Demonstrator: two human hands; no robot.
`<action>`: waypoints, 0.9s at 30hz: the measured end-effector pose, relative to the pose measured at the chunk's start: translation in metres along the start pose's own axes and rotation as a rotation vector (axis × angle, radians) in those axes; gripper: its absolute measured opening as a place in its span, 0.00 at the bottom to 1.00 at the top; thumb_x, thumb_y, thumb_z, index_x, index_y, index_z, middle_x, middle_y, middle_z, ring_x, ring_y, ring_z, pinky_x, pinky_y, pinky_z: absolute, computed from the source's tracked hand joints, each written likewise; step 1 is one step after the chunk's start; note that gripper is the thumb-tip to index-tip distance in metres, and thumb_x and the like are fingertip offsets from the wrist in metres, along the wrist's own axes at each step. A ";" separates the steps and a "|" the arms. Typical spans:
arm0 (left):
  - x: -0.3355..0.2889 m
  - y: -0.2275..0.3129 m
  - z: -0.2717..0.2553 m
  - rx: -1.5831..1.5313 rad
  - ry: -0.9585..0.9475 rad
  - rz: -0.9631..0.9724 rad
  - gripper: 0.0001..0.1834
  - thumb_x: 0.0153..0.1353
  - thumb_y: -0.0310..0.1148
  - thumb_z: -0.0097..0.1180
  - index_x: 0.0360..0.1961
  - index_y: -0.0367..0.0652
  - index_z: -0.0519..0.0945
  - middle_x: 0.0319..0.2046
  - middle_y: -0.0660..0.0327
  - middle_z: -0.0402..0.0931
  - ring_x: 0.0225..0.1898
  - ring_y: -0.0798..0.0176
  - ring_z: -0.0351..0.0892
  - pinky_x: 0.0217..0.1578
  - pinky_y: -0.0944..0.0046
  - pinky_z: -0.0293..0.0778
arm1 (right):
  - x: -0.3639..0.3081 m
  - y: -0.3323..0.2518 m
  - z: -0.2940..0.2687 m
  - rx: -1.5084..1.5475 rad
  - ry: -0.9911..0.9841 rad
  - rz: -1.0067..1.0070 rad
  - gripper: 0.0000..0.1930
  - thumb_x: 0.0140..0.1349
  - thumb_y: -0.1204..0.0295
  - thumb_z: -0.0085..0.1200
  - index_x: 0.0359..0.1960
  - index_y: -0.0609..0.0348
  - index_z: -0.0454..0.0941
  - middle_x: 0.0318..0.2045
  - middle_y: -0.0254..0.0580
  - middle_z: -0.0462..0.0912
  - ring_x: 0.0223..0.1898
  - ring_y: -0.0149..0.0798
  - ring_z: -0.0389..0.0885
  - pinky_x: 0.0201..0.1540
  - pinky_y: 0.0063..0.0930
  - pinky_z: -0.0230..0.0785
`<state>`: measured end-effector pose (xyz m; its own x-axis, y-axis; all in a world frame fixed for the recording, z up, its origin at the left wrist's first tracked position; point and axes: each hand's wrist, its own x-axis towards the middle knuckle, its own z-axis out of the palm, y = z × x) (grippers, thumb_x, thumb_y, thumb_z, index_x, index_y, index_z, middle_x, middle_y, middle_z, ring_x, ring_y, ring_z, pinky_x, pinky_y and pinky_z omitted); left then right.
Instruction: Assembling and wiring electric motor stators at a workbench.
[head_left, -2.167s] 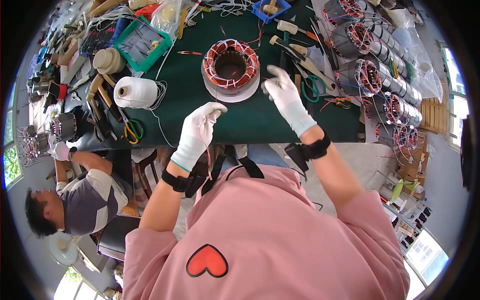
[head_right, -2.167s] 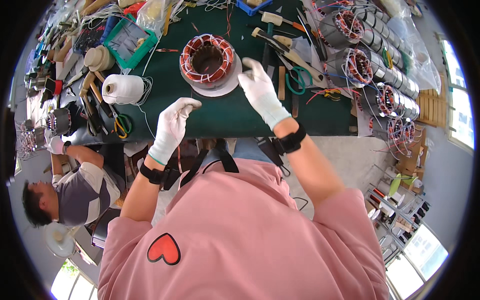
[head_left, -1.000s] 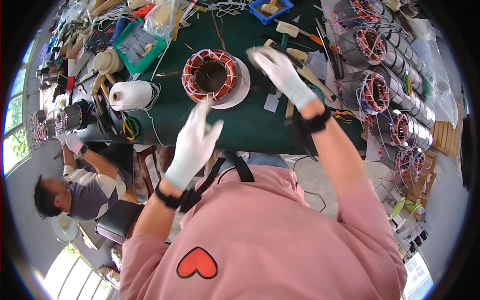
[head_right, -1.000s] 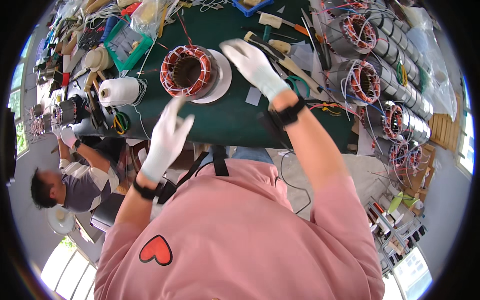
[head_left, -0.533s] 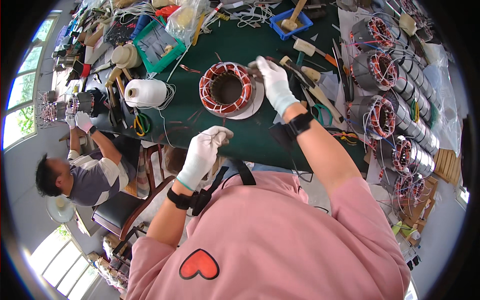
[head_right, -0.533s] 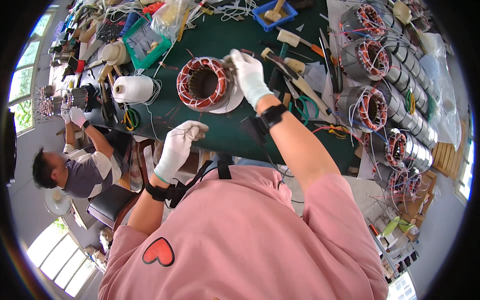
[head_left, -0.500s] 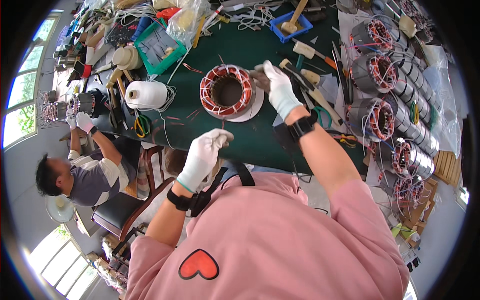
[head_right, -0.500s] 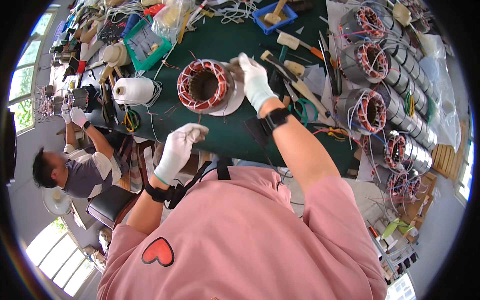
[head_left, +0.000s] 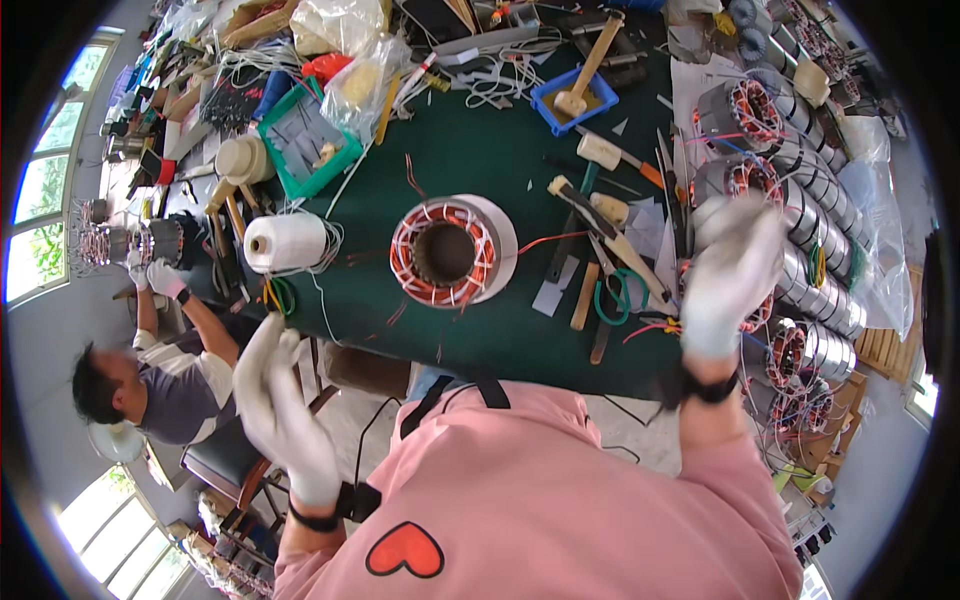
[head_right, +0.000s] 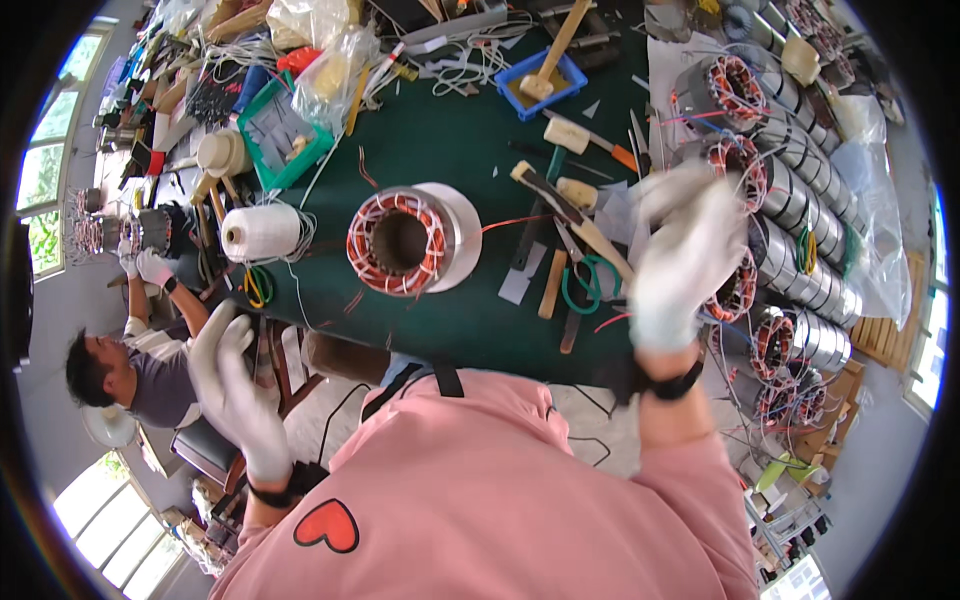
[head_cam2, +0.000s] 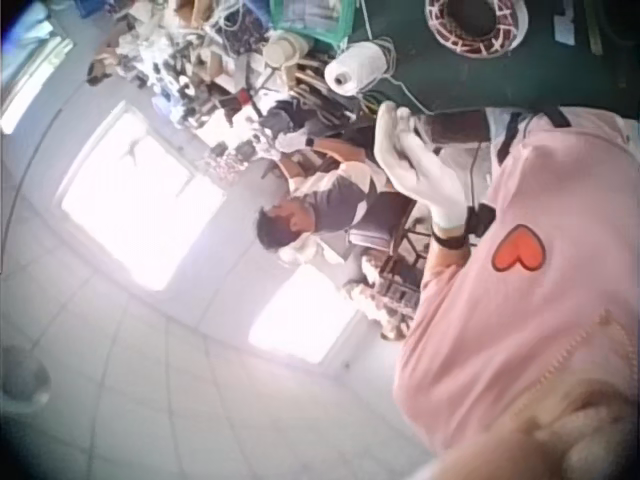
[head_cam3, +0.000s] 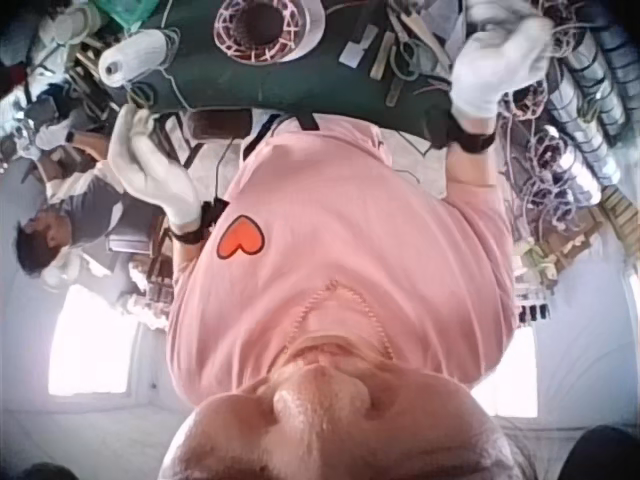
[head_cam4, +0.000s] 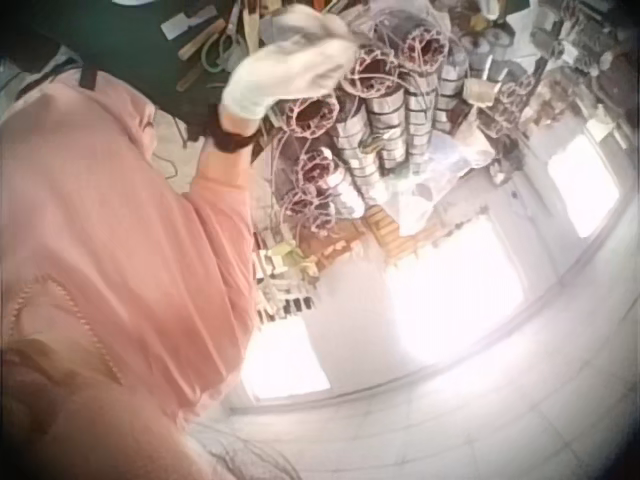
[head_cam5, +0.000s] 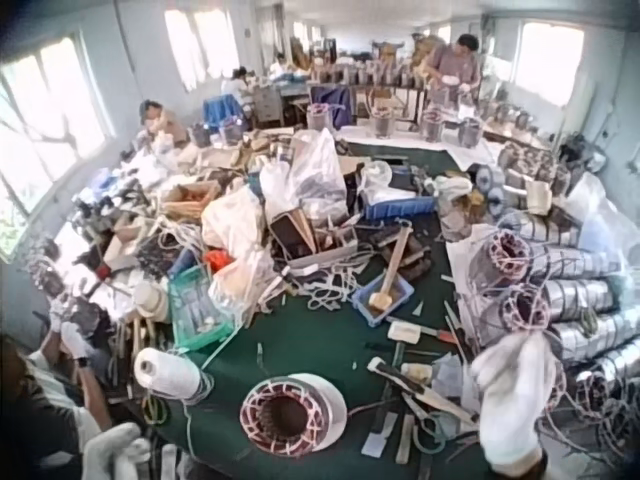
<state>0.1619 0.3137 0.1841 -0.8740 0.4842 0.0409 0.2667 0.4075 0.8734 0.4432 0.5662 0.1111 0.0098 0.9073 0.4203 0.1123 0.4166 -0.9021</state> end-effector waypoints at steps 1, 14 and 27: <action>0.009 0.009 -0.002 -0.008 -0.274 0.363 0.15 0.68 0.25 0.50 0.52 0.31 0.78 0.52 0.52 0.80 0.49 0.58 0.82 0.49 0.61 0.76 | -0.027 -0.029 0.025 0.487 -0.193 0.194 0.14 0.75 0.69 0.46 0.33 0.64 0.79 0.29 0.44 0.85 0.23 0.33 0.78 0.30 0.24 0.72; 0.062 -0.190 0.067 0.682 -0.821 0.329 0.09 0.69 0.34 0.49 0.46 0.49 0.79 0.30 0.57 0.83 0.33 0.48 0.84 0.34 0.50 0.78 | -0.094 0.088 0.166 -0.260 -0.577 0.378 0.13 0.74 0.65 0.51 0.42 0.60 0.84 0.31 0.43 0.88 0.32 0.38 0.88 0.39 0.29 0.78; 0.164 -0.150 0.030 0.385 -0.980 0.302 0.13 0.66 0.38 0.56 0.49 0.47 0.82 0.34 0.54 0.81 0.39 0.48 0.82 0.40 0.50 0.77 | 0.074 0.009 0.096 -0.226 0.057 0.202 0.27 0.80 0.54 0.34 0.60 0.66 0.73 0.42 0.46 0.82 0.44 0.37 0.81 0.50 0.29 0.70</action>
<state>-0.0088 0.3557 0.0454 -0.0942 0.9410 -0.3250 0.6735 0.3007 0.6753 0.3498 0.6426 0.1243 0.1099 0.9633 0.2449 0.3203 0.1989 -0.9262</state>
